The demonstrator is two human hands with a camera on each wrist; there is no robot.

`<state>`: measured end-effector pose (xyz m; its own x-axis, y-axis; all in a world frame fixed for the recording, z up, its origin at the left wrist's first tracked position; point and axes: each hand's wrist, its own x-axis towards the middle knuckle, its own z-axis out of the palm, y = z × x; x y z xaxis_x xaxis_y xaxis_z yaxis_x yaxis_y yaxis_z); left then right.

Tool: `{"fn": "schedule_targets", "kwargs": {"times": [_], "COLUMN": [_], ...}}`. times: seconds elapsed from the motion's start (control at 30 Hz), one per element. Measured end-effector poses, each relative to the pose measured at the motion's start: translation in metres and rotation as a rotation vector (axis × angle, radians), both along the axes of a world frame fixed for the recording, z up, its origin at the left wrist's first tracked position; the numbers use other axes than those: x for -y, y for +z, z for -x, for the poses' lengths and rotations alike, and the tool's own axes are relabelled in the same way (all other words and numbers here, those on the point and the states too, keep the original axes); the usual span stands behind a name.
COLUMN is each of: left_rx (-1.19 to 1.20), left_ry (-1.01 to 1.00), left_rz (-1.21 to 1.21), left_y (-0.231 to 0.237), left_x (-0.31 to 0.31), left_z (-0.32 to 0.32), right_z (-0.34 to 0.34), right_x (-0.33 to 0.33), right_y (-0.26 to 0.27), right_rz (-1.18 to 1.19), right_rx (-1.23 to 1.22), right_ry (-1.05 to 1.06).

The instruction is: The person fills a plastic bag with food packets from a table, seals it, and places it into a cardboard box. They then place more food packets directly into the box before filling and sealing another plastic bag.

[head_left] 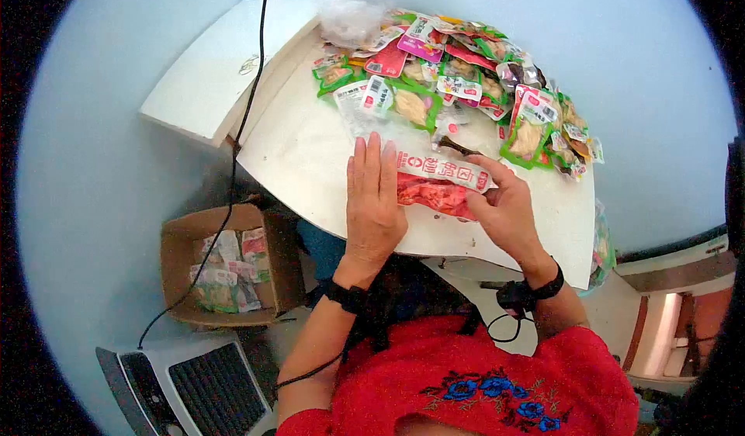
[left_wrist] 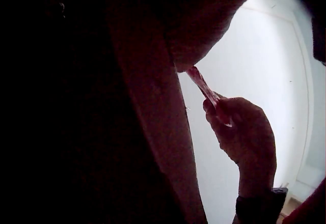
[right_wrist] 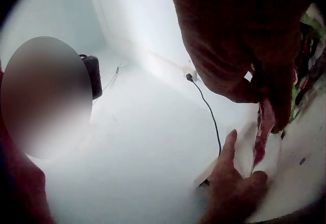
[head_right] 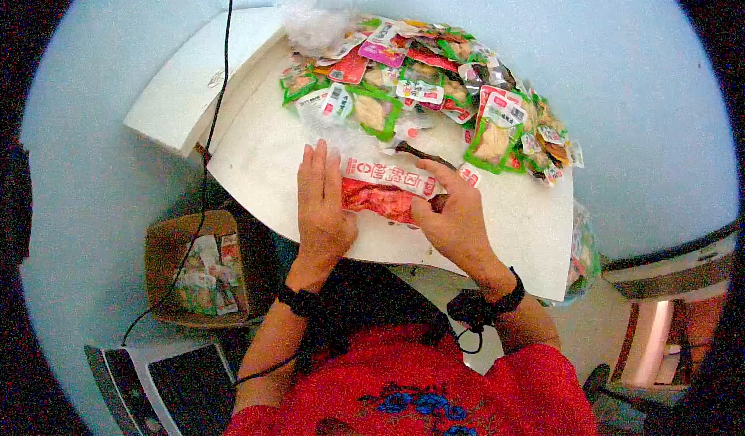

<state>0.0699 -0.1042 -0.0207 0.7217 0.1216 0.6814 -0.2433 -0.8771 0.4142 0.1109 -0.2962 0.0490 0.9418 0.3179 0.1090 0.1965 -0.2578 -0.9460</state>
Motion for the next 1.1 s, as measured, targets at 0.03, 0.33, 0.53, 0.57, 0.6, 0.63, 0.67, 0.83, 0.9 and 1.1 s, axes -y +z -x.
{"fn": "schedule_targets", "kwargs": {"times": [0.03, 0.33, 0.53, 0.57, 0.6, 0.63, 0.67, 0.83, 0.9, 1.1], "left_rx": [-0.011, 0.035, 0.067, 0.061, 0.056, 0.053, 0.048, 0.077, 0.09, 0.069], "left_ry": [-0.006, -0.065, -0.11, -0.12, -0.131, -0.158, -0.185, -0.216, -0.214, -0.206], "left_rz": [0.0, 0.028, 0.064, 0.067, 0.068, 0.091, 0.113, 0.106, 0.134, 0.193], "left_y": [0.002, 0.004, 0.003, -0.001, -0.001, -0.001, 0.001, 0.0, -0.002, 0.002], "left_x": [0.0, 0.0, -0.001, 0.0, 0.0, 0.001, 0.001, -0.002, -0.003, -0.004], "left_z": [0.001, 0.002, 0.001, 0.001, 0.001, 0.001, 0.002, 0.003, 0.002, 0.002], "right_z": [-0.004, -0.018, -0.018, -0.017, -0.017, -0.016, -0.015, -0.012, -0.011, -0.008], "right_x": [-0.003, -0.044, -0.053, -0.055, -0.058, -0.062, -0.067, -0.09, -0.095, -0.09], "right_y": [-0.009, -0.026, -0.018, -0.021, -0.026, -0.03, -0.033, -0.043, -0.041, -0.034], "right_rz": [0.016, 0.023, -0.087, -0.14, -0.195, -0.249, -0.273, -0.369, -0.374, -0.196], "right_rx": [0.034, 0.032, 0.004, -0.054, -0.112, -0.17, -0.203, -0.233, -0.213, -0.074], "right_ry": [0.025, 0.13, 0.035, 0.078, 0.119, 0.16, 0.143, 0.024, -0.021, -0.078]}}
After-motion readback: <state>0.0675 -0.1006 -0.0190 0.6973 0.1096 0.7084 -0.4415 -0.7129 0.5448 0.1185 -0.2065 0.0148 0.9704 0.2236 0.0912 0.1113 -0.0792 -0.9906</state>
